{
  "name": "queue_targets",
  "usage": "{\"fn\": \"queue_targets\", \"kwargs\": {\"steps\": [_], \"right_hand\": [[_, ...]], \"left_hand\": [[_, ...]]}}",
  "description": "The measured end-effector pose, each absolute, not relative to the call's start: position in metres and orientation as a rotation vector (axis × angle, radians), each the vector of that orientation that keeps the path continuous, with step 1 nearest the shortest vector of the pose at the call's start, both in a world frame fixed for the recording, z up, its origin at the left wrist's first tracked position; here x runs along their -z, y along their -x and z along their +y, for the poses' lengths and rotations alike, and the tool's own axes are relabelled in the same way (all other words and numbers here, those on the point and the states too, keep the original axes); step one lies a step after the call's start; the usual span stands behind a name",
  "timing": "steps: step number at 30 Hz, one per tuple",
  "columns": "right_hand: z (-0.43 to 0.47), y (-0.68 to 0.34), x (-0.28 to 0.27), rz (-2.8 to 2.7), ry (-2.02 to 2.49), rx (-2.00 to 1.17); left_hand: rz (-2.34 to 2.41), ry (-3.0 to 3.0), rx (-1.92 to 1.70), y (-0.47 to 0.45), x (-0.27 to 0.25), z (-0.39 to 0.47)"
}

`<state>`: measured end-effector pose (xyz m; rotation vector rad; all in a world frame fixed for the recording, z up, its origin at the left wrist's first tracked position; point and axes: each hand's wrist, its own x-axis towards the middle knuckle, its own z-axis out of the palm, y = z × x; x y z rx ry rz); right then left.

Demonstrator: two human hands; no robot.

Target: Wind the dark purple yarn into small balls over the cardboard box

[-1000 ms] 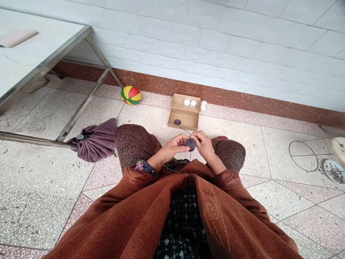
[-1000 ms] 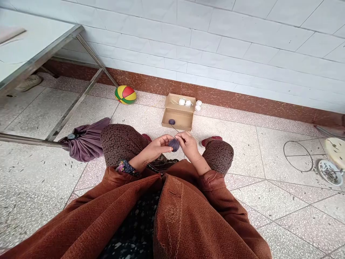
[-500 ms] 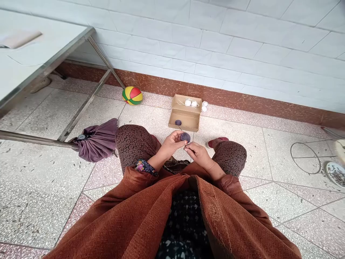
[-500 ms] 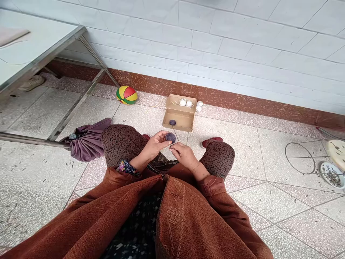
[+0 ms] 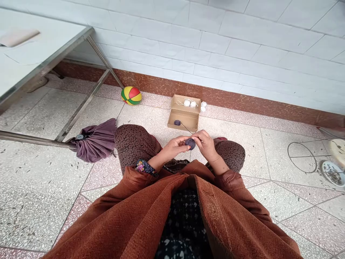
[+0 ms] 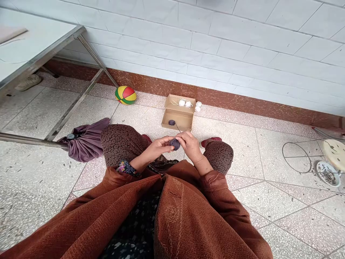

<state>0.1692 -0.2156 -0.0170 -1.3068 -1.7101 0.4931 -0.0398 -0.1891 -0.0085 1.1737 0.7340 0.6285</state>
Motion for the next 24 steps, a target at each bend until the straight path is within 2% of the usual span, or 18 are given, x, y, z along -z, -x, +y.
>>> {"fn": "queue_targets", "kwargs": {"steps": [6,12,19,24], "right_hand": [[-0.216,-0.159,0.043,-1.543,1.428,-0.577],[-0.229,-0.147,0.064,-1.671,1.397,-0.736],[-0.238,-0.146,0.041,-1.923,1.212,-0.668],[-0.232,-0.152,0.015,-1.894,1.203,-0.497]], "left_hand": [[0.706,-0.979,-0.707,0.038,0.008,-0.190],[0.721,-0.801,-0.761,0.038,0.007,-0.188],[0.918,-1.012,-0.942,0.040,0.020,-0.172],[0.884,-1.169,-0.843,0.041,0.021,-0.172]]}}
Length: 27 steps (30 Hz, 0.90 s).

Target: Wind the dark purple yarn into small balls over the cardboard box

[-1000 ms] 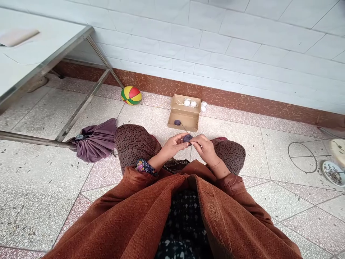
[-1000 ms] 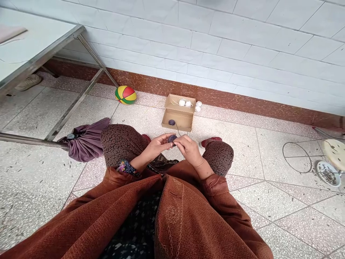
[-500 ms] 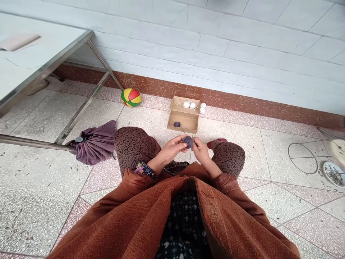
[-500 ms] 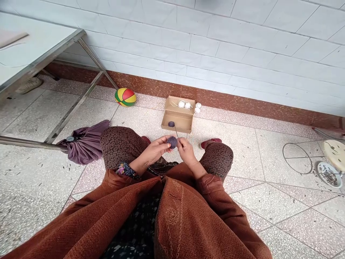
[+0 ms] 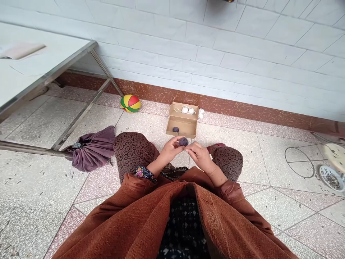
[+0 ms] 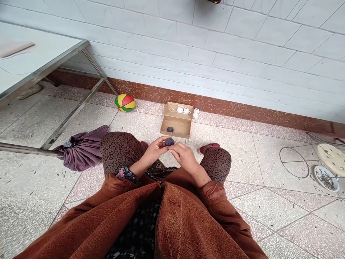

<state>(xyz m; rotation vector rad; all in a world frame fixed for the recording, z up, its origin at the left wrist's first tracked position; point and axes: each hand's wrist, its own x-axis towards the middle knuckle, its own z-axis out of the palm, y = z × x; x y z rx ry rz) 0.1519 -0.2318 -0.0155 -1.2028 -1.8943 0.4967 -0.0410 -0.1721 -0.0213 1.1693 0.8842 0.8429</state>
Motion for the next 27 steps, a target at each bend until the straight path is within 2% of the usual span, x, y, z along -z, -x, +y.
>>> {"fn": "queue_targets", "kwargs": {"steps": [4,8,15,21,27], "right_hand": [[-0.212,-0.160,0.007,-1.735,1.364,-0.405],[-0.202,-0.162,0.016,-1.588,1.436,-0.458],[-0.222,-0.155,0.032,-1.690,1.469,-0.504],[-0.239,-0.156,0.005,-1.912,1.367,-0.414],[-0.231,-0.162,-0.035,-1.906,1.212,-0.331]], "left_hand": [[0.730,-1.187,-0.777,0.038,0.015,-0.179],[0.602,-1.049,-0.813,0.033,0.006,-0.181],[0.604,-0.936,-0.773,0.034,-0.010,-0.178],[0.675,-1.045,-0.885,0.025,-0.015,-0.159],[0.726,-1.323,-0.948,0.022,-0.021,-0.123]]}}
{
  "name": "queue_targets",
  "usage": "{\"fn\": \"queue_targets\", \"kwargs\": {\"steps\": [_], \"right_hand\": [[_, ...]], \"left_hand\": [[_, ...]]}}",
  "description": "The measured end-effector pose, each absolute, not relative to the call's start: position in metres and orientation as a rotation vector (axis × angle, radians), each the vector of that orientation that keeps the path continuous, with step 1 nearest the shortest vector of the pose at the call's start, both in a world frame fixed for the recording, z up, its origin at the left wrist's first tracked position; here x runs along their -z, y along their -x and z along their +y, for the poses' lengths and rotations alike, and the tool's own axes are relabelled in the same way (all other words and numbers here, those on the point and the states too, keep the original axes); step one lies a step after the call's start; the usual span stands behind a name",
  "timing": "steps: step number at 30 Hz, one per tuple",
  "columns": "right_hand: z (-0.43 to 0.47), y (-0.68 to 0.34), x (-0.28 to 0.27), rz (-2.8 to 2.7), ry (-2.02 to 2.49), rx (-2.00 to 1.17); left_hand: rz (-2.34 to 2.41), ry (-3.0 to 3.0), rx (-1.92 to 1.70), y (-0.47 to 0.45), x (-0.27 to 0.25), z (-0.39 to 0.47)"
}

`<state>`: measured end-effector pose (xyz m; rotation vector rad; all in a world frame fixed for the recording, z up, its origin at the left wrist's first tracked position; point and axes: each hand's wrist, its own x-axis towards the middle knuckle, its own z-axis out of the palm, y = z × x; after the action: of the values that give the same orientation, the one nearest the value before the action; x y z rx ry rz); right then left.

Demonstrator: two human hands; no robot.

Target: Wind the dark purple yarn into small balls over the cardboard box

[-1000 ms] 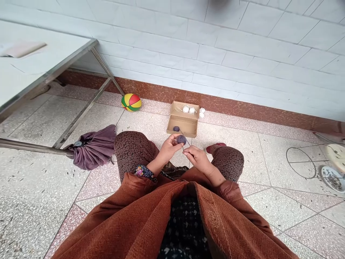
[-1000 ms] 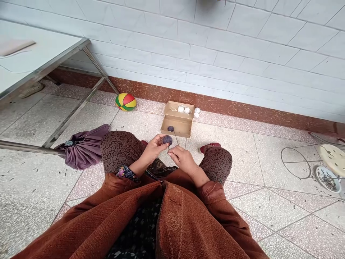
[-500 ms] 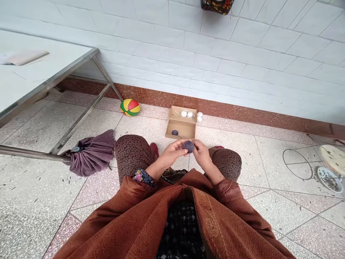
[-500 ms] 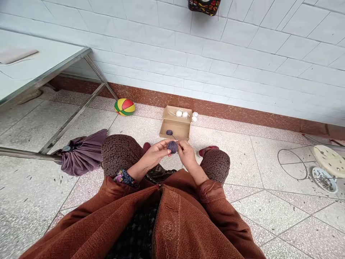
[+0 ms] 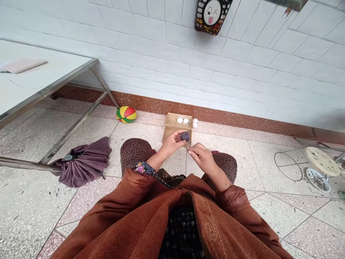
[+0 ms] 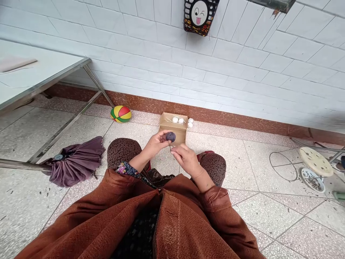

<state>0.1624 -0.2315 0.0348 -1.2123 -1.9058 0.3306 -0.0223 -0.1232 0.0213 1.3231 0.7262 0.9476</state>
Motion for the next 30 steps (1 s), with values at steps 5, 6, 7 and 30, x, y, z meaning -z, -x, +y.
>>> {"fn": "queue_targets", "kwargs": {"steps": [5,6,7,30], "right_hand": [[-0.180,-0.187,-0.065,-1.821,1.169,-0.223],[-0.166,-0.192,-0.068,-1.804,1.174,-0.224],[-0.152,-0.196,-0.068,-1.783,1.188,-0.234],[-0.017,-0.212,-0.047,-1.879,1.167,-0.281]], "left_hand": [[0.672,-1.453,-0.823,0.022,-0.033,-0.109],[0.629,-1.450,-0.798,0.021,-0.036,-0.107],[0.582,-1.429,-0.793,0.019,-0.039,-0.105],[0.678,-1.124,-0.972,-0.026,0.002,0.018]]}}
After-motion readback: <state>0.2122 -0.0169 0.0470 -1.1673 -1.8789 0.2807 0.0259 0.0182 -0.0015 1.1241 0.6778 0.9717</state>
